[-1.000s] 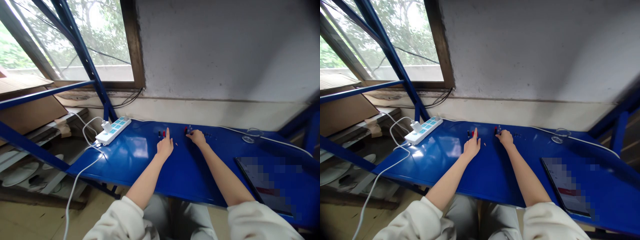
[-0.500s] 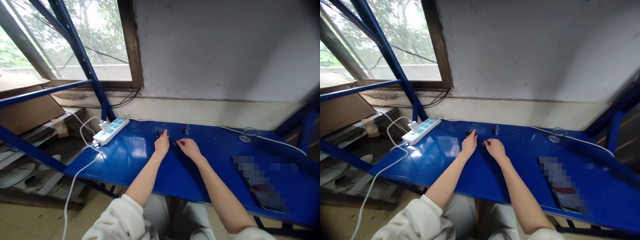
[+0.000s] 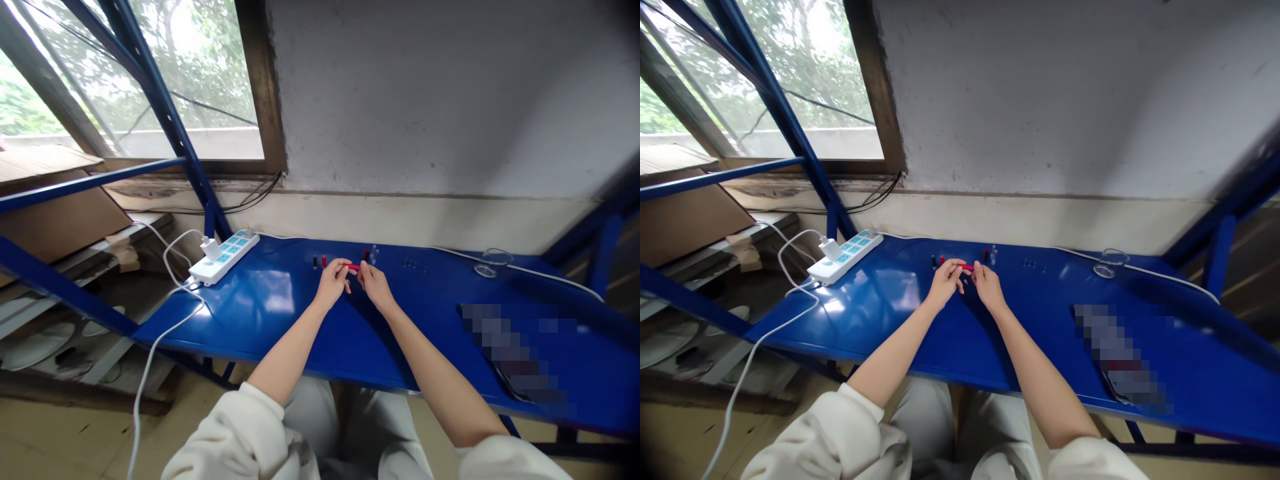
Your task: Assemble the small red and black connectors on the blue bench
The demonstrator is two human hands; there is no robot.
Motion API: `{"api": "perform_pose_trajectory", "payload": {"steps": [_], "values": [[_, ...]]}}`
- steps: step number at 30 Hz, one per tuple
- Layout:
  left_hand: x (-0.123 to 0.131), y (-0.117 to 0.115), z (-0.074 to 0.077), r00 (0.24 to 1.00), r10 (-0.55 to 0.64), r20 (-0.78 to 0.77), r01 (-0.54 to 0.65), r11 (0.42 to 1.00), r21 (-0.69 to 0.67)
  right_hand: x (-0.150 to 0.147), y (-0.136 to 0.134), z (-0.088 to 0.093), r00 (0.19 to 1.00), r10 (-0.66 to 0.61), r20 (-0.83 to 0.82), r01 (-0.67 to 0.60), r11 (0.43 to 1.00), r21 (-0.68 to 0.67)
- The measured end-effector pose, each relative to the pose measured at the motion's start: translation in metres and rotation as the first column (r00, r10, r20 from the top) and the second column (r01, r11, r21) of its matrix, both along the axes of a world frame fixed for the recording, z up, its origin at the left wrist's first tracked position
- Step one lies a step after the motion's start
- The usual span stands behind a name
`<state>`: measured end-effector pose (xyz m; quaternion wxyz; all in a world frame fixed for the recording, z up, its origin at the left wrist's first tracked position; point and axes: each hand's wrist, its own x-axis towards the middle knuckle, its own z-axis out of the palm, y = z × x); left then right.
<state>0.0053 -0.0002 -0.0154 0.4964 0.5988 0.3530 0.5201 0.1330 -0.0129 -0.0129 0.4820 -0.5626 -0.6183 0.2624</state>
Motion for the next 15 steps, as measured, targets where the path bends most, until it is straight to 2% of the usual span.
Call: {"api": "perform_pose_trajectory", "payload": {"steps": [6,12,15], "values": [[-0.002,-0.002,0.005,0.999,0.047,0.005,-0.046,0.998,-0.047,-0.002,-0.005,0.006,0.996,0.013,-0.094,-0.007,0.998,0.067],[-0.006,-0.002,0.011,0.953,0.292,0.083,-0.286,0.955,-0.074,-0.001,-0.007,0.012,0.972,-0.002,-0.234,0.027,0.994,0.106],[-0.008,-0.001,0.011,0.938,0.330,0.100,-0.323,0.943,-0.081,0.001,-0.004,0.011,0.936,-0.043,-0.350,0.084,0.991,0.101]]}}
